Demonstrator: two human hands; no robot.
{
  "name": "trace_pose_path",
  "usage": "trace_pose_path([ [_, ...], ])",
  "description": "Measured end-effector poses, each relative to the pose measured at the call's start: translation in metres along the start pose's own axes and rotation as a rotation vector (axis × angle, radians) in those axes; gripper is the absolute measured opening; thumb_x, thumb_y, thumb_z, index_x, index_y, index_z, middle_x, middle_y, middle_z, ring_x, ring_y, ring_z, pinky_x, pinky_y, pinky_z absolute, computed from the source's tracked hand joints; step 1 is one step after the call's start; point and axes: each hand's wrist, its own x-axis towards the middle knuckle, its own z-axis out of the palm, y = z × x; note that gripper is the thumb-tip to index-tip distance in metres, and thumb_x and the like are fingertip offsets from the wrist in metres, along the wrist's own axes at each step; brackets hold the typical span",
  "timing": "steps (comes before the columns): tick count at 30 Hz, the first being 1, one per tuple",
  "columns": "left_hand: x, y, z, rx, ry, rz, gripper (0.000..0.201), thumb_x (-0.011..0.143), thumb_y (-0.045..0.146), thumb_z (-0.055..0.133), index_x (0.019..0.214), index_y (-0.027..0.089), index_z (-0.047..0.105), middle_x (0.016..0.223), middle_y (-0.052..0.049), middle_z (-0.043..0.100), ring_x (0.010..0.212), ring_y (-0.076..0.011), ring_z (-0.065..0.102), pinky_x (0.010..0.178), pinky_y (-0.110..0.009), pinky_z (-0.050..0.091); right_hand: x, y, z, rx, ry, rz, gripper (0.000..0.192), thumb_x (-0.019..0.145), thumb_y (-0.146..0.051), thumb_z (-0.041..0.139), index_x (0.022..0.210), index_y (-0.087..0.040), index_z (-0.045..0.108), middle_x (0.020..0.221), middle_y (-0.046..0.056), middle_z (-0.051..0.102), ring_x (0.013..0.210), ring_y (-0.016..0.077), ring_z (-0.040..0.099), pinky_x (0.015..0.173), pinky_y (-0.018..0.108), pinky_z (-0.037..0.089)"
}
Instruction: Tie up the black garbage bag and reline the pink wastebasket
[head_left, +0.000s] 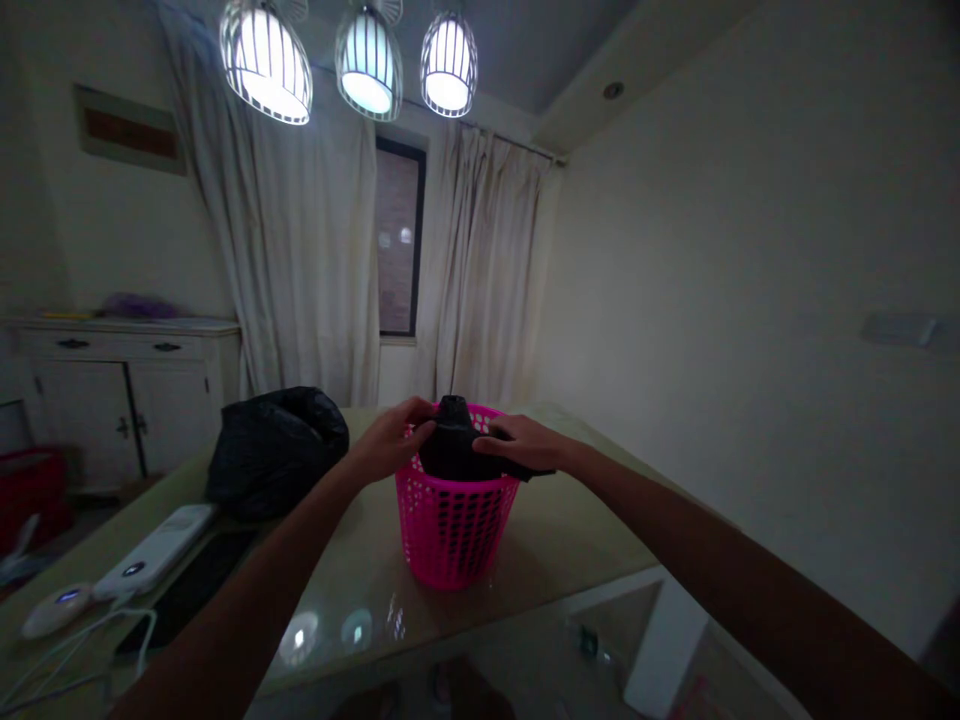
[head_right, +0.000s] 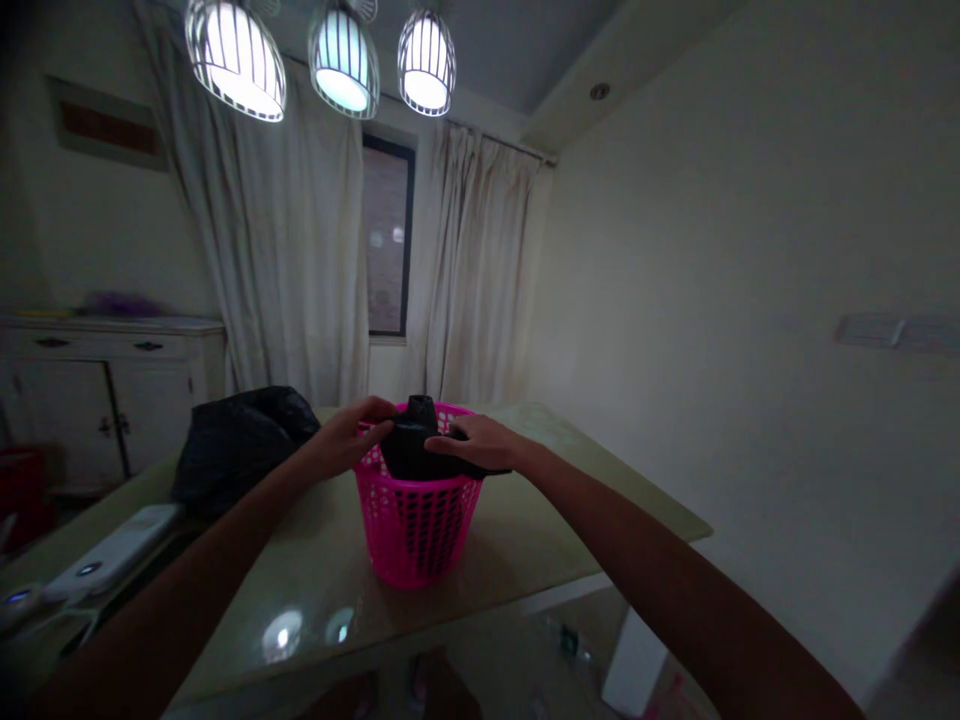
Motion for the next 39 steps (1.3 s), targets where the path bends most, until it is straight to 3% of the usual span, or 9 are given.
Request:
trace_pose_path([
  [5, 0.003, 0.011, 0.006, -0.007, -0.052, 0.041, 0.02, 0.091, 0.042, 0.073, 0.098, 0.024, 0.08, 0.095, -0.005, 0.08, 0.088, -0.0254, 0.075, 0.081, -0.036, 0.056, 0.011, 0.006, 0.002, -0.044, 0.075, -0.061, 0.062, 0.093, -0.075, 0.064, 0.069, -0.018, 0.057, 0.067, -0.001, 0.052, 0.065, 0.0137, 0.046, 0.062, 0.029, 0.027],
  [11, -0.001, -0.01, -0.02, 0.061, 0.126, -0.024, 0.026, 0.092, 0.039, 0.061, 0.099, 0.02, 0.077, 0.107, -0.012, 0.075, 0.101, -0.0304, 0.07, 0.096, -0.045, 0.053, 0.002, 0.036, -0.012, -0.078, 0.139, -0.039, 0.055, 0.102, -0.057, 0.062, 0.065, -0.017, 0.061, 0.068, 0.0, 0.051, 0.068, 0.0143, 0.049, 0.067, 0.028, 0.031],
  [15, 0.001, 0.003, -0.002, -0.027, 0.026, -0.031, 0.034, 0.096, 0.043, 0.056, 0.114, 0.02, 0.074, 0.099, -0.007, 0.079, 0.088, -0.0251, 0.074, 0.077, -0.035, 0.056, 0.005, 0.02, -0.007, -0.169, 0.287, -0.123, 0.046, 0.102, -0.044, 0.068, 0.066, -0.016, 0.061, 0.081, 0.003, 0.054, 0.077, 0.0155, 0.054, 0.076, 0.029, 0.036],
  [18, 0.003, 0.014, 0.006, -0.014, -0.001, -0.03, 0.027, 0.088, 0.046, 0.07, 0.1, 0.022, 0.075, 0.088, -0.004, 0.078, 0.079, -0.0244, 0.072, 0.07, -0.034, 0.051, 0.005, 0.006, -0.004, -0.267, 0.306, -0.214, 0.036, 0.099, -0.034, 0.072, 0.07, -0.016, 0.062, 0.087, 0.004, 0.057, 0.082, 0.0164, 0.054, 0.079, 0.03, 0.037],
  [23, 0.0, 0.004, -0.015, 0.012, 0.127, -0.089, 0.017, 0.083, 0.038, 0.065, 0.091, 0.023, 0.069, 0.081, -0.003, 0.071, 0.078, -0.0241, 0.066, 0.071, -0.035, 0.047, -0.008, 0.017, -0.014, -0.393, 0.231, 0.015, 0.03, 0.095, -0.023, 0.07, 0.067, -0.016, 0.062, 0.081, 0.004, 0.059, 0.075, 0.016, 0.053, 0.074, 0.031, 0.036],
  [26, 0.0, 0.004, -0.016, -0.049, 0.123, -0.101, 0.026, 0.081, 0.043, 0.066, 0.096, 0.022, 0.066, 0.09, -0.005, 0.073, 0.085, -0.0247, 0.069, 0.073, -0.035, 0.052, -0.01, 0.017, -0.011, -0.293, 0.261, 0.042, 0.02, 0.094, -0.03, 0.075, 0.082, -0.016, 0.068, 0.087, 0.005, 0.063, 0.08, 0.0175, 0.058, 0.077, 0.03, 0.041],
  [31, 0.004, 0.026, -0.001, -0.129, 0.023, -0.047, 0.042, 0.085, 0.058, 0.073, 0.105, 0.021, 0.071, 0.084, -0.002, 0.074, 0.076, -0.0221, 0.07, 0.064, -0.031, 0.051, -0.002, -0.006, 0.006, -0.179, 0.334, -0.082, 0.037, 0.093, -0.041, 0.082, 0.119, -0.019, 0.068, 0.107, 0.009, 0.073, 0.094, 0.0228, 0.065, 0.082, 0.032, 0.044],
  [34, 0.002, 0.025, -0.011, -0.008, 0.124, -0.045, 0.02, 0.083, 0.042, 0.075, 0.09, 0.024, 0.07, 0.073, 0.001, 0.068, 0.07, -0.0211, 0.065, 0.068, -0.032, 0.049, -0.003, 0.0, 0.004, -0.261, 0.338, 0.035, 0.021, 0.102, -0.026, 0.064, 0.123, -0.023, 0.067, 0.101, 0.008, 0.077, 0.089, 0.0241, 0.068, 0.076, 0.032, 0.04],
  [39, -0.004, 0.011, -0.034, 0.13, 0.439, -0.193, 0.024, 0.089, 0.032, 0.06, 0.111, 0.022, 0.066, 0.089, -0.005, 0.074, 0.081, -0.0253, 0.07, 0.078, -0.037, 0.05, -0.013, 0.026, 0.0, -0.244, 0.391, 0.221, 0.036, 0.097, -0.023, 0.064, 0.132, -0.018, 0.063, 0.114, 0.014, 0.076, 0.1, 0.0284, 0.07, 0.08, 0.035, 0.046],
])
